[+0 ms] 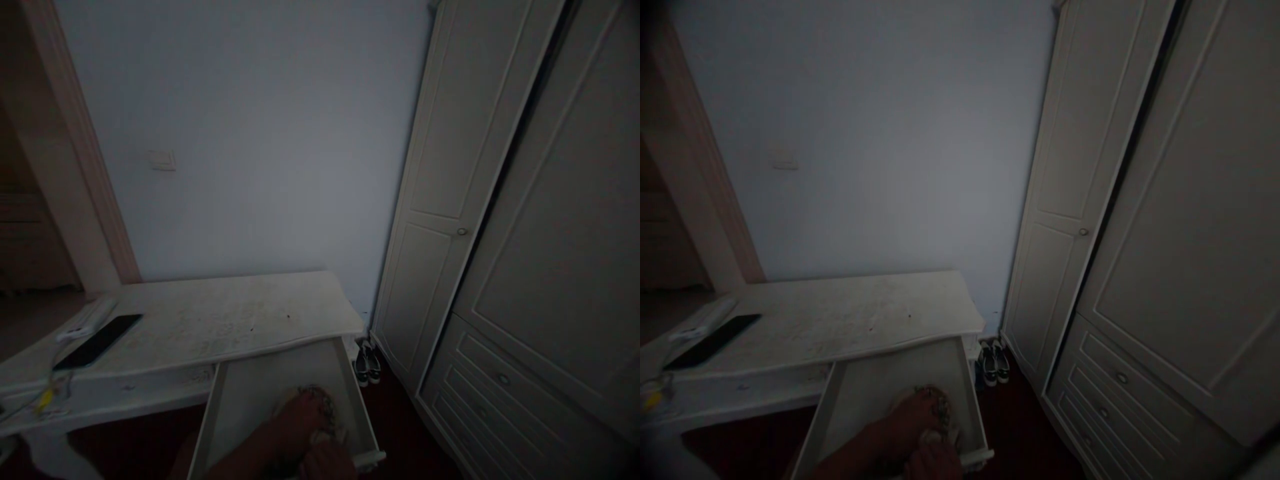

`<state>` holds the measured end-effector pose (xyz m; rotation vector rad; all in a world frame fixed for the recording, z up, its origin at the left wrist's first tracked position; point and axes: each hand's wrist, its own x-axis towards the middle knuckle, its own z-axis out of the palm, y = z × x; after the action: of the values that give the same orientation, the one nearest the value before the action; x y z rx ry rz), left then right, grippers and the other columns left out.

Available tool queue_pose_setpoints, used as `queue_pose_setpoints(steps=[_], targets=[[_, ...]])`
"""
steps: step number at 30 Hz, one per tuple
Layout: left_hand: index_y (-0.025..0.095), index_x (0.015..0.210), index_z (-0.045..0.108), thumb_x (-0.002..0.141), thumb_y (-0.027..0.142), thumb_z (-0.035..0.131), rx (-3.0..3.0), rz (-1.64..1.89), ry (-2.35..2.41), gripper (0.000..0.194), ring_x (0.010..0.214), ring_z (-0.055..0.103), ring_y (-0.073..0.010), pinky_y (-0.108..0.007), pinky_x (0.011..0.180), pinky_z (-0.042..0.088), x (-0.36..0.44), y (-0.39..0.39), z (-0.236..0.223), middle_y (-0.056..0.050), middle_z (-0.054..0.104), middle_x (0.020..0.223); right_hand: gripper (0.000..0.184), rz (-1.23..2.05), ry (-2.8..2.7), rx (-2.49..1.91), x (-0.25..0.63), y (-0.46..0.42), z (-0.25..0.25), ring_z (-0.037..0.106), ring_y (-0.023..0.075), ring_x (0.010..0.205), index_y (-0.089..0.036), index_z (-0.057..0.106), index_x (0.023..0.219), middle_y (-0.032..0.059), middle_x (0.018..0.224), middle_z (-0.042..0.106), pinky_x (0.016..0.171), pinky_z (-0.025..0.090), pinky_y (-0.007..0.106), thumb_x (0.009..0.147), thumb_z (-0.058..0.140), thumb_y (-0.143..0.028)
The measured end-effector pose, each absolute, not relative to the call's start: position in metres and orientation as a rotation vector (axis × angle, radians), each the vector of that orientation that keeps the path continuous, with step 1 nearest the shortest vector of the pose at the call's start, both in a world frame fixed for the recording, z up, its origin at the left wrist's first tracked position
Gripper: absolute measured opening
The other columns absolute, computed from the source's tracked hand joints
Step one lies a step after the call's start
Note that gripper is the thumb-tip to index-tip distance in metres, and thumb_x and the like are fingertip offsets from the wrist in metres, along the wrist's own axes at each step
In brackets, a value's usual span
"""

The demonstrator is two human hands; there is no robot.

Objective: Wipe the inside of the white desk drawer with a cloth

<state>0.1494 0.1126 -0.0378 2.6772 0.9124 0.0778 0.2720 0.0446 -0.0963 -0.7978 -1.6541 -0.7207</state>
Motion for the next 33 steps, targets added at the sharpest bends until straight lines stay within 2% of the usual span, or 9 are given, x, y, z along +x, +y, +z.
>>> queue_pose_setpoints(steps=[5, 7, 14, 18, 20, 24, 27, 29, 33], targets=[[0.032, 0.125, 0.075, 0.085, 0.052, 0.078, 2.572, 0.189, 1.14, 0.045, 0.139, 0.051, -0.0361, -0.051, 0.119, 0.04, 0.095, 0.076, -0.021, -0.01, 0.065, 0.143, 0.029, -0.587, -1.734, -0.854, 0.273, 0.03, -0.077, 0.056, 0.0195, 0.058, -0.025, 0.057, 0.08, 0.0016, 0.063, 0.062, 0.064, 0.034, 0.037, 0.101, 0.038, -0.02], [0.032, 0.125, 0.074, 0.082, 0.053, 0.078, 2.478, 0.171, 1.234, 0.048, 0.138, 0.052, -0.0359, -0.05, 0.116, 0.043, 0.075, 0.061, -0.008, -0.01, 0.064, 0.144, 0.024, -0.562, -1.831, -0.891, 0.279, 0.023, -0.067, 0.058, 0.0201, 0.062, -0.025, 0.056, 0.081, 0.0014, 0.066, 0.064, 0.067, 0.035, 0.038, 0.099, 0.042, -0.018], [0.031, 0.124, 0.072, 0.07, 0.047, 0.08, 2.176, 0.112, 1.3, 0.056, 0.114, 0.067, -0.0279, -0.036, 0.103, 0.052, 0.031, 0.035, 0.059, -0.004, 0.071, 0.128, 0.019, -0.589, -1.934, -0.899, 0.286, 0.017, -0.051, 0.054, 0.0191, 0.062, -0.025, 0.05, 0.079, -0.0007, 0.065, 0.059, 0.068, 0.031, 0.037, 0.095, 0.046, -0.014], [0.034, 0.131, 0.07, 0.071, 0.039, 0.077, 2.136, 0.239, 1.28, 0.06, 0.122, 0.065, -0.0282, -0.038, 0.108, 0.05, 0.014, 0.015, 0.107, -0.002, 0.069, 0.136, 0.018, -0.516, -1.982, -0.943, 0.286, 0.013, -0.045, 0.054, 0.0198, 0.064, -0.025, 0.051, 0.08, 0.0001, 0.069, 0.06, 0.069, 0.03, 0.038, 0.094, 0.049, -0.014], [0.036, 0.137, 0.067, 0.071, 0.033, 0.075, 2.119, 0.232, 1.348, 0.066, 0.134, 0.058, -0.0313, -0.042, 0.116, 0.045, 0.003, 0.001, 0.12, -0.001, 0.064, 0.148, 0.018, -0.478, -2.011, -0.96, 0.287, 0.01, -0.042, 0.053, 0.0199, 0.065, -0.025, 0.051, 0.08, 0.0, 0.069, 0.06, 0.069, 0.03, 0.038, 0.095, 0.049, -0.014], [0.036, 0.137, 0.068, 0.068, 0.026, 0.075, 2.13, 0.143, 1.528, 0.07, 0.145, 0.051, -0.037, -0.049, 0.122, 0.04, -0.017, -0.022, 0.104, -0.004, 0.057, 0.158, 0.016, -0.46, -2.03, -0.979, 0.289, 0.006, -0.041, 0.056, 0.0197, 0.068, -0.024, 0.053, 0.082, 0.0001, 0.072, 0.062, 0.072, 0.031, 0.037, 0.095, 0.05, -0.015], [0.034, 0.131, 0.07, 0.073, 0.042, 0.08, 2.229, 0.153, 1.559, 0.06, 0.139, 0.056, -0.0385, -0.05, 0.12, 0.042, -0.021, -0.028, 0.072, -0.008, 0.06, 0.155, 0.016, -0.477, -2.045, -0.98, 0.288, 0.007, -0.04, 0.056, 0.0191, 0.067, -0.024, 0.052, 0.081, -0.0003, 0.072, 0.061, 0.072, 0.032, 0.036, 0.094, 0.051, -0.015], [0.034, 0.13, 0.069, 0.073, 0.049, 0.082, 2.289, 0.112, 1.583, 0.061, 0.137, 0.057, -0.0404, -0.055, 0.118, 0.043, -0.017, -0.028, 0.054, -0.01, 0.061, 0.154, 0.018, -0.491, -2.055, -0.976, 0.288, 0.006, -0.037, 0.056, 0.0191, 0.067, -0.024, 0.052, 0.081, -0.0004, 0.071, 0.06, 0.07, 0.033, 0.036, 0.095, 0.048, -0.015], [0.036, 0.146, 0.059, 0.072, 0.035, 0.082, 2.409, 0.011, 1.644, 0.077, 0.146, 0.05, -0.0448, -0.063, 0.12, 0.038, -0.006, -0.028, 0.026, -0.011, 0.049, 0.166, 0.015, -0.419, -2.16, -0.946, 0.3, 0.005, -0.031, 0.06, 0.0195, 0.07, -0.025, 0.056, 0.086, -0.0001, 0.075, 0.065, 0.072, 0.04, 0.036, 0.097, 0.05, -0.016]])
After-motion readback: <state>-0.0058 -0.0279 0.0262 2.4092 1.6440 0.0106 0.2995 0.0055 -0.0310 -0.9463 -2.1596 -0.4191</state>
